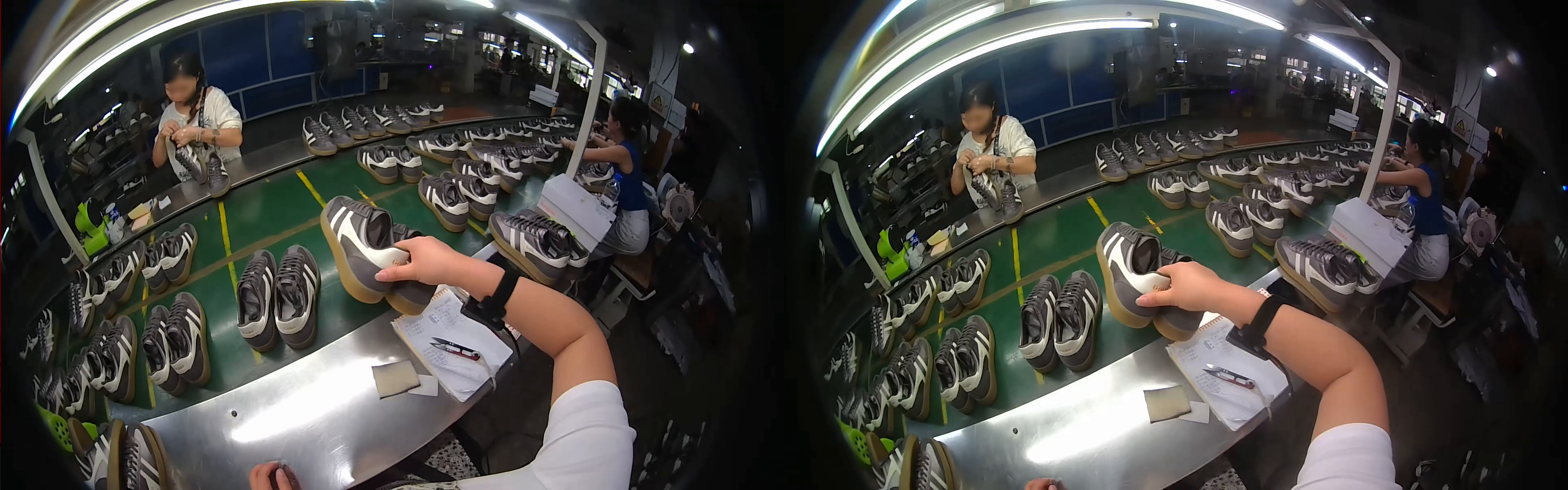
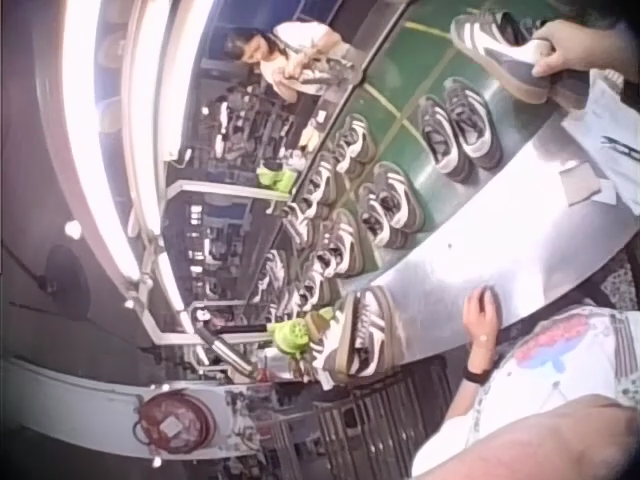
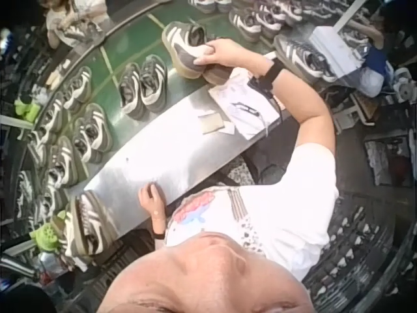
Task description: The recorder is inspecting shoes for quality, checking components, and marking them or updating a log sheet on an industrial conveyor line.
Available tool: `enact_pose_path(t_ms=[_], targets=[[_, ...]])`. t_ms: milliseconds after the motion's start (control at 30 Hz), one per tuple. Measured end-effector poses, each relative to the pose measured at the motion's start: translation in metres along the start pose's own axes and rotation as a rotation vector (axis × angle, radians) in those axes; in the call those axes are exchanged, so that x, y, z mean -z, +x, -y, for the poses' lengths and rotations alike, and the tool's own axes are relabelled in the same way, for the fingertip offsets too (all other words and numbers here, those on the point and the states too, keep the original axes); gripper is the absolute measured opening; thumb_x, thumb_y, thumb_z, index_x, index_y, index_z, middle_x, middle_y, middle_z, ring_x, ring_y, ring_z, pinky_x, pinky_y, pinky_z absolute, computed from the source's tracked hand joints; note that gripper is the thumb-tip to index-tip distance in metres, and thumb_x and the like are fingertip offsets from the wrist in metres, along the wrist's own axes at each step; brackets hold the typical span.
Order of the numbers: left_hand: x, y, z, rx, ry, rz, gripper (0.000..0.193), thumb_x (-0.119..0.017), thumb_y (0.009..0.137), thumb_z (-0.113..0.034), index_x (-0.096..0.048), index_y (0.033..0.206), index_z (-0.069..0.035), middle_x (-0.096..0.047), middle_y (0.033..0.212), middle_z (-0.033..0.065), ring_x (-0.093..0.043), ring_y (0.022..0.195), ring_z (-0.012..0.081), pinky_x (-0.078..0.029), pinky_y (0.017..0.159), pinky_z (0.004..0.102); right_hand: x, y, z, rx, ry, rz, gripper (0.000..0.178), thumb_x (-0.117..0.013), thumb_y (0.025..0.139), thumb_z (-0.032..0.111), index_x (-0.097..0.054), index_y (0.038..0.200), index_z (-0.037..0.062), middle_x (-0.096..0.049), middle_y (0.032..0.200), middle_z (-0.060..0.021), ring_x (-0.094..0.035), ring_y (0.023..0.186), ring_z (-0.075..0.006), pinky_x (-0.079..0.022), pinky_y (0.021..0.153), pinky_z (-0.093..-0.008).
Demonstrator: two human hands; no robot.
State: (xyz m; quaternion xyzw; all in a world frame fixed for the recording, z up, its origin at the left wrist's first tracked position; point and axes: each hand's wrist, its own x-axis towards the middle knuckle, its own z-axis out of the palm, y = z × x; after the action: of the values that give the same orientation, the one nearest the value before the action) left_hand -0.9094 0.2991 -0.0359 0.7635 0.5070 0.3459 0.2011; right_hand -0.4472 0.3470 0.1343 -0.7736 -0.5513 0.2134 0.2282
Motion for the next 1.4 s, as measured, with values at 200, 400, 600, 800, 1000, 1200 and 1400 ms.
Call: enact_pose_path(t_ms=[200,400,600,800,1000,1200,1400], targets=[[0.009,0.008,0.011,0.251,-0.531,-0.156,0.056,-0.056,0.088,-0.030,-0.041,0.130,0.002,-0.053,0.120,0.0170,-0.051,0.110,0.0243,-0.042,0.092,0.0347,-0.057,-0.130,0.076,0.800,0.250,0.294,0.061,-0.066,0.082,0.039,-0.046,0.128,0.0053,-0.049,0.124,-0.0170,-0.048,0.115,-0.0304,-0.040,0.094,-0.0383],[0.029,0.014,0.009,0.224,-0.564,0.187,0.064,-0.056,0.083,-0.023,-0.032,0.138,0.001,-0.042,0.129,0.0197,-0.045,0.115,0.0279,-0.042,0.090,0.0365,-0.186,-0.173,0.071,0.420,0.079,0.083,0.082,-0.071,0.076,0.036,-0.028,0.138,0.0049,-0.038,0.126,-0.0267,-0.040,0.118,-0.0408,-0.035,0.100,-0.0429],[0.030,0.026,0.004,0.323,-0.571,0.369,0.077,-0.060,0.072,-0.007,-0.027,0.141,-0.002,-0.053,0.116,0.0196,-0.055,0.102,0.0242,-0.046,0.084,0.0324,-0.235,-0.192,0.053,0.134,0.262,0.084,0.090,-0.069,0.074,0.029,-0.015,0.143,0.0041,-0.031,0.132,-0.0302,-0.034,0.125,-0.0422,-0.032,0.103,-0.0434],[0.044,0.028,0.005,0.576,-1.058,0.325,0.069,-0.047,0.069,0.005,-0.035,0.137,-0.002,-0.055,0.115,0.0120,-0.056,0.098,0.0199,-0.046,0.084,0.0294,-0.225,-0.196,0.053,-0.161,1.167,0.189,0.071,-0.049,0.075,-0.005,-0.025,0.141,0.0059,-0.046,0.130,-0.0143,-0.049,0.118,-0.0241,-0.042,0.096,-0.0345],[0.038,0.004,-0.001,0.681,-1.692,0.310,0.057,-0.045,0.085,0.002,-0.030,0.139,-0.005,-0.047,0.132,0.0138,-0.054,0.114,0.0242,-0.049,0.093,0.0363,-0.235,-0.189,0.067,-0.287,1.655,0.258,0.063,-0.046,0.083,-0.005,-0.029,0.141,0.0116,-0.045,0.133,-0.0096,-0.051,0.117,-0.0221,-0.047,0.094,-0.0347],[0.031,-0.014,0.006,0.835,-1.950,0.338,0.048,-0.046,0.094,-0.010,-0.031,0.140,-0.011,-0.048,0.131,0.0112,-0.056,0.111,0.0239,-0.050,0.093,0.0383,-0.245,-0.187,0.088,-0.199,1.773,0.359,0.058,-0.045,0.091,-0.001,-0.026,0.143,0.0169,-0.043,0.136,-0.0092,-0.051,0.117,-0.0214,-0.048,0.094,-0.0344],[0.035,-0.021,0.011,0.897,-1.867,0.328,0.044,-0.045,0.096,-0.017,-0.034,0.138,-0.009,-0.048,0.132,0.0109,-0.056,0.112,0.0248,-0.050,0.092,0.0389,-0.256,-0.187,0.095,-0.309,1.844,0.357,0.055,-0.044,0.092,0.000,-0.027,0.142,0.0153,-0.044,0.134,-0.0112,-0.053,0.114,-0.0238,-0.050,0.092,-0.0371]])
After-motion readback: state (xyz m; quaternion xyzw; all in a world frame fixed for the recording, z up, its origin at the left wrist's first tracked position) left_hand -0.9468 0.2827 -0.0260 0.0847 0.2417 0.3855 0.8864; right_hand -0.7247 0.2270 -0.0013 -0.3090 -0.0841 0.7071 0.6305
